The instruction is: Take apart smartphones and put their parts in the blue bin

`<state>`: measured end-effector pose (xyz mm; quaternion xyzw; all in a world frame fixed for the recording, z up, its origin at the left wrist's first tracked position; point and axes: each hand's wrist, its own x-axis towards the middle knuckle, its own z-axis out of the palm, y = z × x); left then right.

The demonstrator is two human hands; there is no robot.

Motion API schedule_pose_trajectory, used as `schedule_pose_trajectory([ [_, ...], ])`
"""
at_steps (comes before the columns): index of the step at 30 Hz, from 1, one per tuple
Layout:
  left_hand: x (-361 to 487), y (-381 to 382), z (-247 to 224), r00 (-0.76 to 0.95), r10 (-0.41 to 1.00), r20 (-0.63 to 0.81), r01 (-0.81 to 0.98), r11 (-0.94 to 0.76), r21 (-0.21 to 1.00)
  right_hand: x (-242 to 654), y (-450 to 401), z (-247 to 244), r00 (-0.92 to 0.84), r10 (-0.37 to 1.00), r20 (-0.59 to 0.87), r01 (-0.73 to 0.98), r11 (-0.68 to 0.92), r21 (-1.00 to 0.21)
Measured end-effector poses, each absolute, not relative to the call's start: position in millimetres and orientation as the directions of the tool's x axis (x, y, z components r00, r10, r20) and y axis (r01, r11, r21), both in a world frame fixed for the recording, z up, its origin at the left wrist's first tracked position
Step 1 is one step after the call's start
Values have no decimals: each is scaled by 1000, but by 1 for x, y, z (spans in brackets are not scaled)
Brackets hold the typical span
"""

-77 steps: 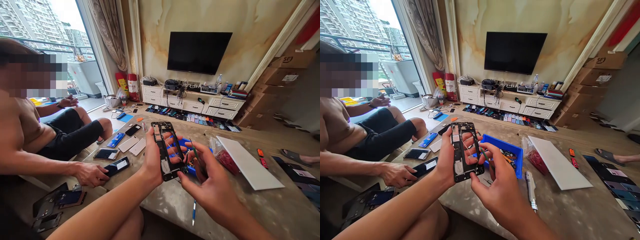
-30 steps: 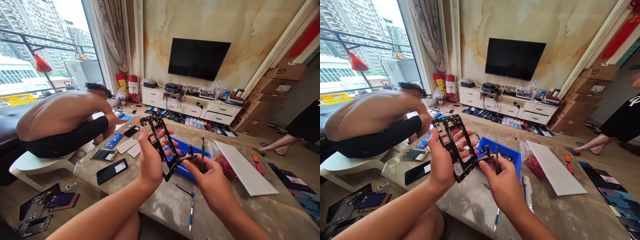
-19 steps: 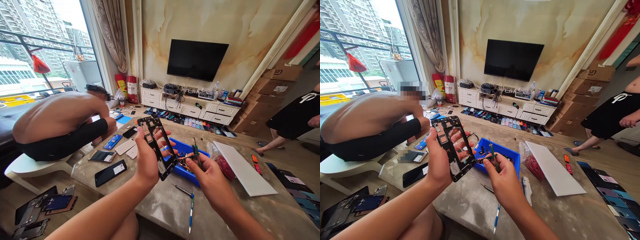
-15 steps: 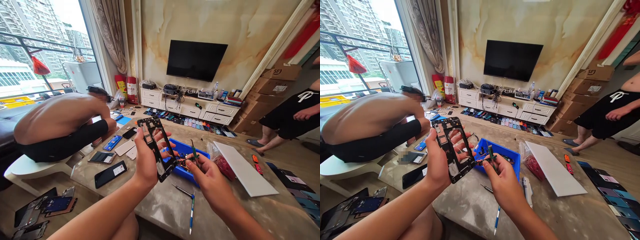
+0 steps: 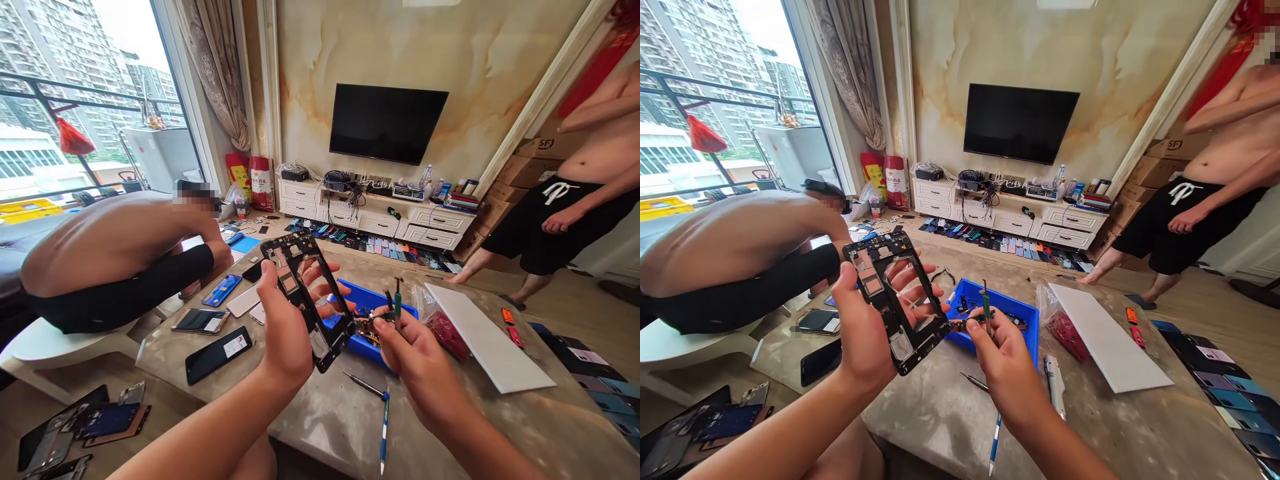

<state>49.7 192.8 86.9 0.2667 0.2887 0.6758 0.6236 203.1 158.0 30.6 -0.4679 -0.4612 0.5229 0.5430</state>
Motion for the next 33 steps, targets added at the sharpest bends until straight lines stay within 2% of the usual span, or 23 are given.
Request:
schedule_pose_trajectory([
  [3,50,192,88,-115,993,-4,-695,-78,715,200,159,27,38,999,-18,-180,-11,-984],
  [5,51,192,87,-133,991,10,-691,-100,715,196,160,27,59,997,43,-155,52,-987],
  [9,51,189,87,-178,982,59,-664,-164,730,187,158,33,113,981,157,-11,159,-987],
  [14,49,189,89,-173,985,21,-633,-127,764,186,155,39,123,979,161,140,144,-980],
  [17,47,192,89,-146,989,-38,-640,-65,766,187,157,39,88,984,154,119,144,-982],
  [21,48,193,90,-181,984,-6,-623,-110,775,184,158,37,154,970,188,107,172,-979],
  [26,50,192,91,-171,985,-31,-636,-86,767,184,152,27,176,936,306,252,257,-933],
  [31,48,199,89,-215,976,-32,-610,-109,785,184,151,21,111,901,420,474,323,-819],
  [33,45,202,88,-205,978,-44,-621,-95,778,182,154,25,116,904,411,448,322,-834],
])
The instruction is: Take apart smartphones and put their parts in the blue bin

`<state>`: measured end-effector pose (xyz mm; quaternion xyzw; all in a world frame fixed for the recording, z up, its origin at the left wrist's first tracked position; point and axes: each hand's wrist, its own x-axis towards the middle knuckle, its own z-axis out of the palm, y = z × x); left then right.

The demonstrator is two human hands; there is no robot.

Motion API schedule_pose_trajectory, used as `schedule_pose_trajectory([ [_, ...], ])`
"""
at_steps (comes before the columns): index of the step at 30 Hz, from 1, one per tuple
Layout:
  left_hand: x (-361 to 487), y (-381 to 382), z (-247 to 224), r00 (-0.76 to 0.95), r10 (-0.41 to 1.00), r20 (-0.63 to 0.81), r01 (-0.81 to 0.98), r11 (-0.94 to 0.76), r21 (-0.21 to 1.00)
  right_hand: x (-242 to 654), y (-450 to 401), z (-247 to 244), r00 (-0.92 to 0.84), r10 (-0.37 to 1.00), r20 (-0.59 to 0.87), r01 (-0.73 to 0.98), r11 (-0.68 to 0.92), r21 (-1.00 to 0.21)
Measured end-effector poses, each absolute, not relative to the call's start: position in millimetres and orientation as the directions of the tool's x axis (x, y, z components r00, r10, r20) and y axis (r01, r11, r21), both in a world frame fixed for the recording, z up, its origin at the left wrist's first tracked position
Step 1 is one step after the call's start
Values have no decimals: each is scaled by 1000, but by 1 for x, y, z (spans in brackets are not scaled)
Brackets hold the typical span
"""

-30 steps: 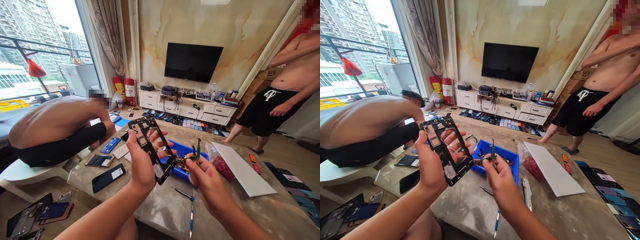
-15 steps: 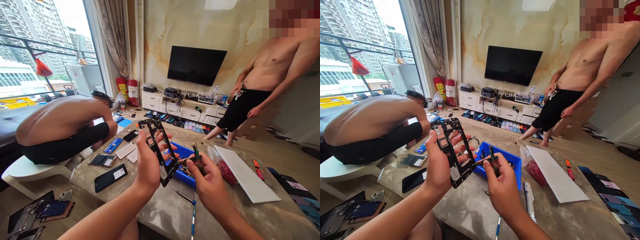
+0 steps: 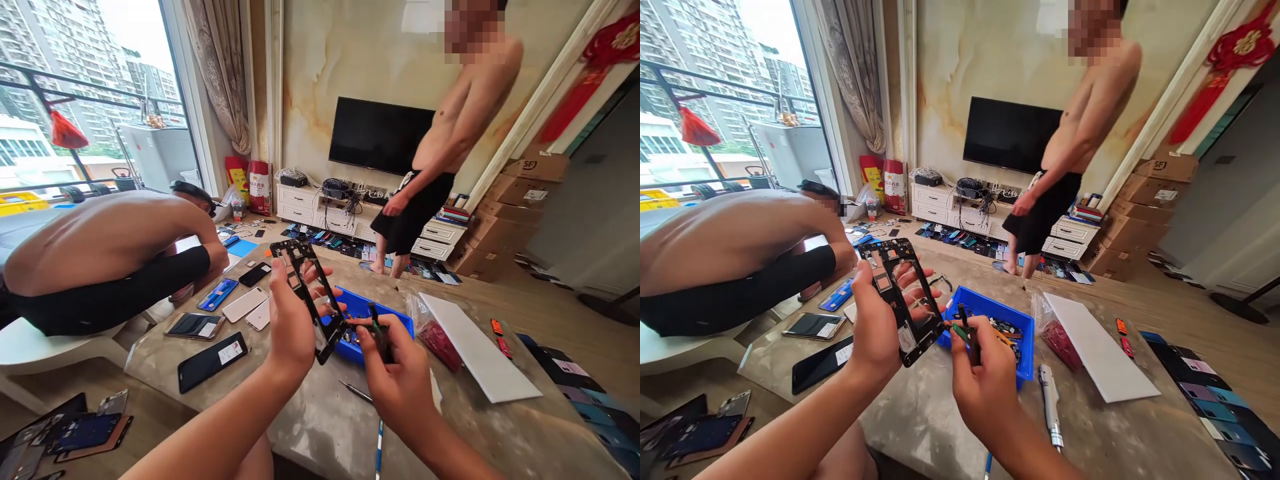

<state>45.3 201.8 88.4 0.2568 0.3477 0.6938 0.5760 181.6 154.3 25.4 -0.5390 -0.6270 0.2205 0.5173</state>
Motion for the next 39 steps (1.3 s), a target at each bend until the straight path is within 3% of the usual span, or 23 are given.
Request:
schedule_pose_trajectory([
  [3,41,202,90,-142,988,-62,-667,-49,743,179,163,35,153,951,269,185,240,-953],
  [6,38,199,93,-122,991,-58,-701,-45,712,180,171,41,139,979,152,-74,163,-984],
  [14,31,201,90,7,1000,-10,-800,12,600,184,172,38,124,988,95,-207,119,-971],
  [20,28,202,87,83,994,67,-797,26,603,185,164,44,128,986,108,-226,135,-965],
  [28,26,205,83,84,995,61,-791,29,612,188,157,52,90,981,173,0,174,-985],
  [39,29,205,82,93,988,127,-786,-6,619,185,161,45,51,979,198,77,194,-978],
])
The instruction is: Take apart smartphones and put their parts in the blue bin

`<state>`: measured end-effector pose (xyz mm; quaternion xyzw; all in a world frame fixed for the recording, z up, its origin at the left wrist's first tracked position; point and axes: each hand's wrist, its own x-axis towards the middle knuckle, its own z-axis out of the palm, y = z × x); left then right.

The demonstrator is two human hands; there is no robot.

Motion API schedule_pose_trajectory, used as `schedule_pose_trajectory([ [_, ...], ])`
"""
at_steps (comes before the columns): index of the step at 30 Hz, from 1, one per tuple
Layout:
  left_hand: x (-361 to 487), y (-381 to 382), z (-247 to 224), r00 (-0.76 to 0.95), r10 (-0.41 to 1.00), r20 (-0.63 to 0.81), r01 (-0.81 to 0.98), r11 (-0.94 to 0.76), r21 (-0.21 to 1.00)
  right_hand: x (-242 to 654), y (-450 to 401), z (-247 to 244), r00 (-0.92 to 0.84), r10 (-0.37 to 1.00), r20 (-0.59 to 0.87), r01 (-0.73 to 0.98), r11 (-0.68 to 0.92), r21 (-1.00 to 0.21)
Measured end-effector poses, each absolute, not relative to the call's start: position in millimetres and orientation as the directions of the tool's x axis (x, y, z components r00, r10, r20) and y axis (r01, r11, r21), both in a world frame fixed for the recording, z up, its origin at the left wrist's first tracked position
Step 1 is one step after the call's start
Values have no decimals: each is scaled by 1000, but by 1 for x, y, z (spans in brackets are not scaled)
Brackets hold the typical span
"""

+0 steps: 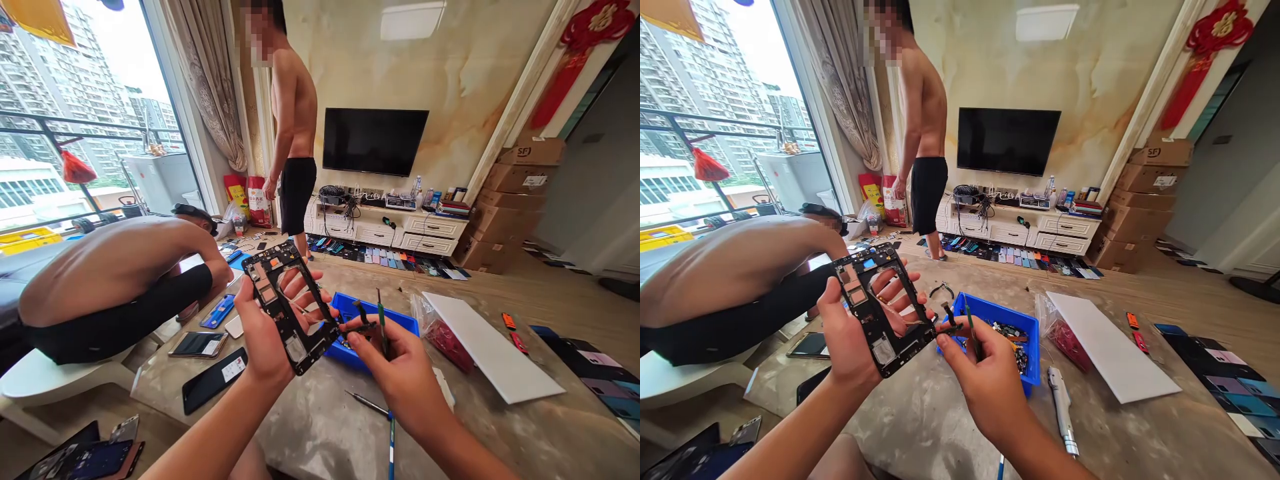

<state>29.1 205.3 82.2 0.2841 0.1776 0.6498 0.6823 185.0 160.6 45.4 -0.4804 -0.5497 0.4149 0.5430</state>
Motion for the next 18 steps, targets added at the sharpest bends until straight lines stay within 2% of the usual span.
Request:
schedule_pose_trajectory([
  [8,28,205,82,61,993,104,-799,-14,601,180,153,47,-26,939,342,222,339,-914],
  [14,19,210,77,122,982,142,-841,26,540,180,145,53,-80,960,267,244,279,-929],
  [18,16,211,76,120,983,141,-857,31,514,181,141,50,-22,971,240,196,239,-951],
])
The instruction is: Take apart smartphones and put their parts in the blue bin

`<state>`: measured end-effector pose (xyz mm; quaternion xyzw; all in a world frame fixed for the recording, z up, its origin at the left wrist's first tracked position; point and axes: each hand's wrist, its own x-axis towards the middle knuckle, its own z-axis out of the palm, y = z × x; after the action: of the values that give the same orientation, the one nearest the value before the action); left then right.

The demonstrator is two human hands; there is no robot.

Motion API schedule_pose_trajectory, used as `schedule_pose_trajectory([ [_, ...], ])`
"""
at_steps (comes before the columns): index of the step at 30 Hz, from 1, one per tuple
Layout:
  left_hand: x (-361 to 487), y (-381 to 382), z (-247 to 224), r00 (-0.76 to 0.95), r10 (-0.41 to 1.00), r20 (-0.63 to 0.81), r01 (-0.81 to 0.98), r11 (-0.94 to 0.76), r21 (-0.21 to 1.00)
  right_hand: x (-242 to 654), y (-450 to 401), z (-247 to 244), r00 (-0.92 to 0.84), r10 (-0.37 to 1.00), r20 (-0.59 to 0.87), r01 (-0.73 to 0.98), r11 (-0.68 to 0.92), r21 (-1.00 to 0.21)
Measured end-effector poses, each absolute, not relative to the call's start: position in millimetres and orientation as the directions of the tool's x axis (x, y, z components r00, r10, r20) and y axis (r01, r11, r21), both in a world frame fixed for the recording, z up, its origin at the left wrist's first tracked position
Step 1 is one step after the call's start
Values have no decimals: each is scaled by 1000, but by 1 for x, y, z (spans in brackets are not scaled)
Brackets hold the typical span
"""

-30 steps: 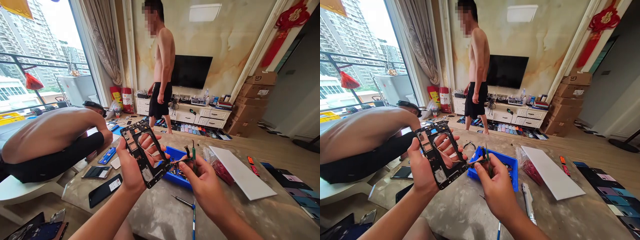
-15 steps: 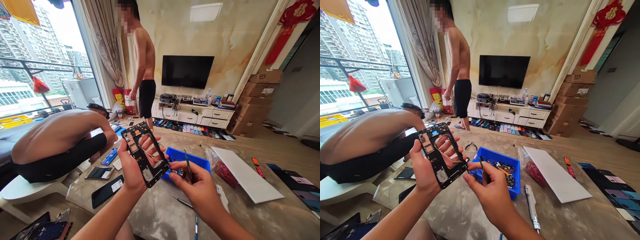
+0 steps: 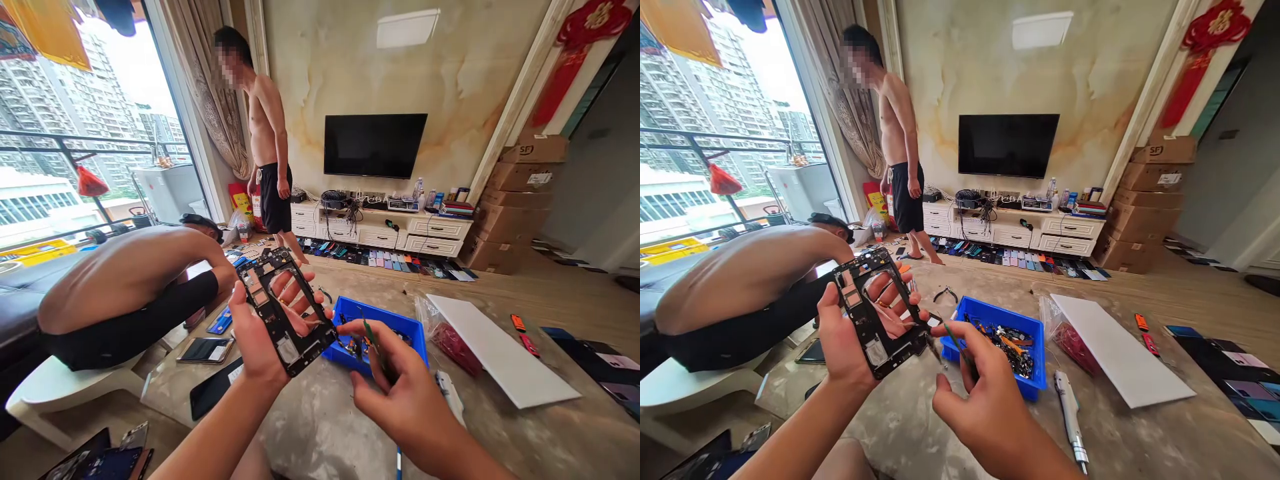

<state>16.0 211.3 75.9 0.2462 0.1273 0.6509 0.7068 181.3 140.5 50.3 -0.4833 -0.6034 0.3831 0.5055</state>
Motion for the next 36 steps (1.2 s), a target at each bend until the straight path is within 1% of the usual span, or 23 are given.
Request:
schedule_pose_trajectory([
  [2,16,211,76,128,981,143,-861,38,508,183,140,50,-36,967,250,193,253,-948],
  [5,15,210,75,148,977,152,-861,52,506,186,140,53,-79,942,327,192,336,-922],
  [7,13,210,73,164,975,150,-858,66,509,187,141,54,-93,917,388,226,399,-889],
  [10,12,211,72,180,971,155,-856,77,511,188,141,55,-104,890,444,302,454,-838],
  [12,11,212,71,190,968,161,-854,83,513,188,141,55,-120,871,476,313,488,-815],
  [20,9,212,74,214,965,152,-853,109,510,187,141,56,-149,833,533,304,551,-777],
  [25,11,211,76,222,967,129,-857,130,498,186,142,55,-132,832,539,302,552,-777],
  [31,20,209,78,247,961,125,-857,157,492,184,144,53,-4,897,442,336,417,-845],
  [36,24,207,78,263,954,142,-867,169,469,184,144,56,29,892,450,341,414,-844],
])
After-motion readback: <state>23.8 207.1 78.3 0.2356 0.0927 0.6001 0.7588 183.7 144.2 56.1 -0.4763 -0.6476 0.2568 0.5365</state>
